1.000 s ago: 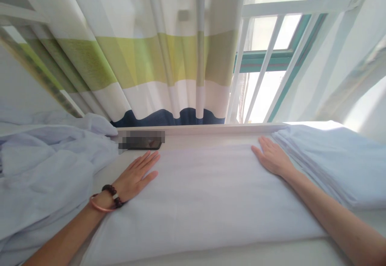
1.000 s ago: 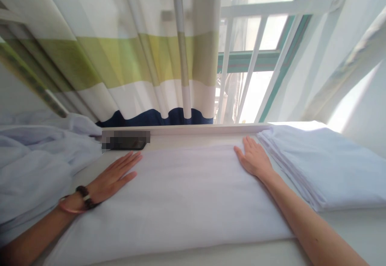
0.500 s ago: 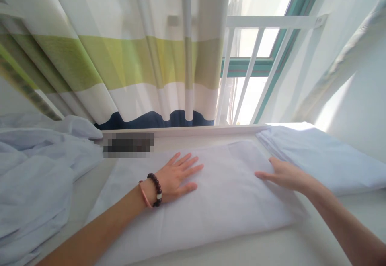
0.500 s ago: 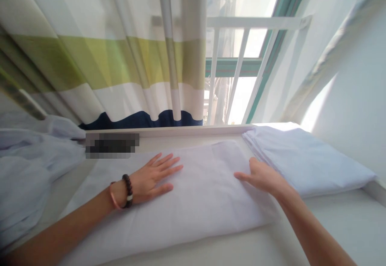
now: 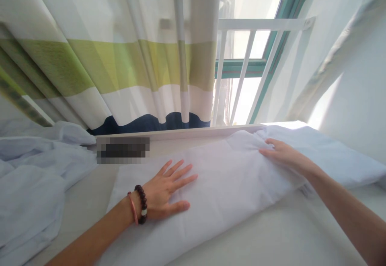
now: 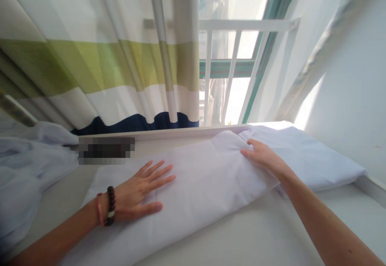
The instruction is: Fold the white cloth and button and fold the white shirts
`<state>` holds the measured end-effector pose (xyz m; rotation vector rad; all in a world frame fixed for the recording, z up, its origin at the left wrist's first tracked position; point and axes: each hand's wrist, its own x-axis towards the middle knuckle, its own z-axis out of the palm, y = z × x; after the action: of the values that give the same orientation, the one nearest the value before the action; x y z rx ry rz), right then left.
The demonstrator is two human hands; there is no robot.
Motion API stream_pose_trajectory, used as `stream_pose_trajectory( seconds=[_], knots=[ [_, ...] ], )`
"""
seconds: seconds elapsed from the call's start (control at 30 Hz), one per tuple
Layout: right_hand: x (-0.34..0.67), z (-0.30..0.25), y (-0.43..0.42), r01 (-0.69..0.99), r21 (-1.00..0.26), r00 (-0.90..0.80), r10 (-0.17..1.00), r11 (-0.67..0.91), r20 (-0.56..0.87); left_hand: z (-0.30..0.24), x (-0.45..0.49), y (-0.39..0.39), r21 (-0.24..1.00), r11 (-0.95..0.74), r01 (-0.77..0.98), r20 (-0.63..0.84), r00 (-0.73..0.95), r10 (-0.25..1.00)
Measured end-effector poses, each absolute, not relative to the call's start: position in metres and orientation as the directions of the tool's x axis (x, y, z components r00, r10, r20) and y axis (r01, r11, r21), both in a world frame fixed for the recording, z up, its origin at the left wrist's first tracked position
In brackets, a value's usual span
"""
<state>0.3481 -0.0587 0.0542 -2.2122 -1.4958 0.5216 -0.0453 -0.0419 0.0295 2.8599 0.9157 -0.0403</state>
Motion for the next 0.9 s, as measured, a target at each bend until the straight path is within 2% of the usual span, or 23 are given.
stream_pose_trajectory(
  seconds=[0.13,0.27,0.33,0.43,0.57,0.67,0.77,0.83,0.9],
  knots=[
    [0.364,0.066,-0.074,0.607,-0.629,0.306,0.873,-0.486,-0.379,0.023,-0.051,-0.044,0.138,-0.762,0.633,-0.112,0.774,0.623],
    [0.373,0.063,-0.104,0.439,-0.72,0.192,0.839,-0.537,-0.509,0.019,-0.05,-0.041,0.134,-0.74,0.659,-0.109,0.752,0.65],
    [0.37,0.054,-0.116,0.288,-0.822,0.136,0.87,-0.492,-0.473,0.017,-0.049,-0.04,0.101,-0.712,0.695,-0.074,0.719,0.691],
    [0.351,0.034,-0.127,0.0,-0.962,0.092,0.958,-0.273,-0.271,0.012,-0.048,-0.041,0.062,-0.71,0.701,-0.002,0.712,0.703],
    [0.308,0.013,-0.131,-0.18,-0.977,0.19,0.97,-0.115,-0.149,0.005,-0.047,-0.04,0.03,-0.731,0.682,0.067,0.728,0.682],
    [0.279,0.008,-0.127,-0.316,-0.946,0.263,0.951,-0.076,-0.164,0.005,-0.046,-0.039,0.024,-0.722,0.691,0.075,0.719,0.691],
    [0.271,0.007,-0.121,-0.401,-0.909,0.352,0.897,-0.114,-0.268,0.01,-0.053,-0.039,0.029,-0.686,0.727,0.053,0.684,0.727],
    [0.276,0.009,-0.118,-0.422,-0.896,0.394,0.861,-0.141,-0.322,0.013,-0.061,-0.04,0.022,-0.653,0.757,0.035,0.653,0.757],
    [0.287,0.013,-0.115,-0.389,-0.913,0.469,0.827,-0.122,-0.31,0.014,-0.07,-0.042,0.008,-0.623,0.782,0.024,0.623,0.782]
  ],
)
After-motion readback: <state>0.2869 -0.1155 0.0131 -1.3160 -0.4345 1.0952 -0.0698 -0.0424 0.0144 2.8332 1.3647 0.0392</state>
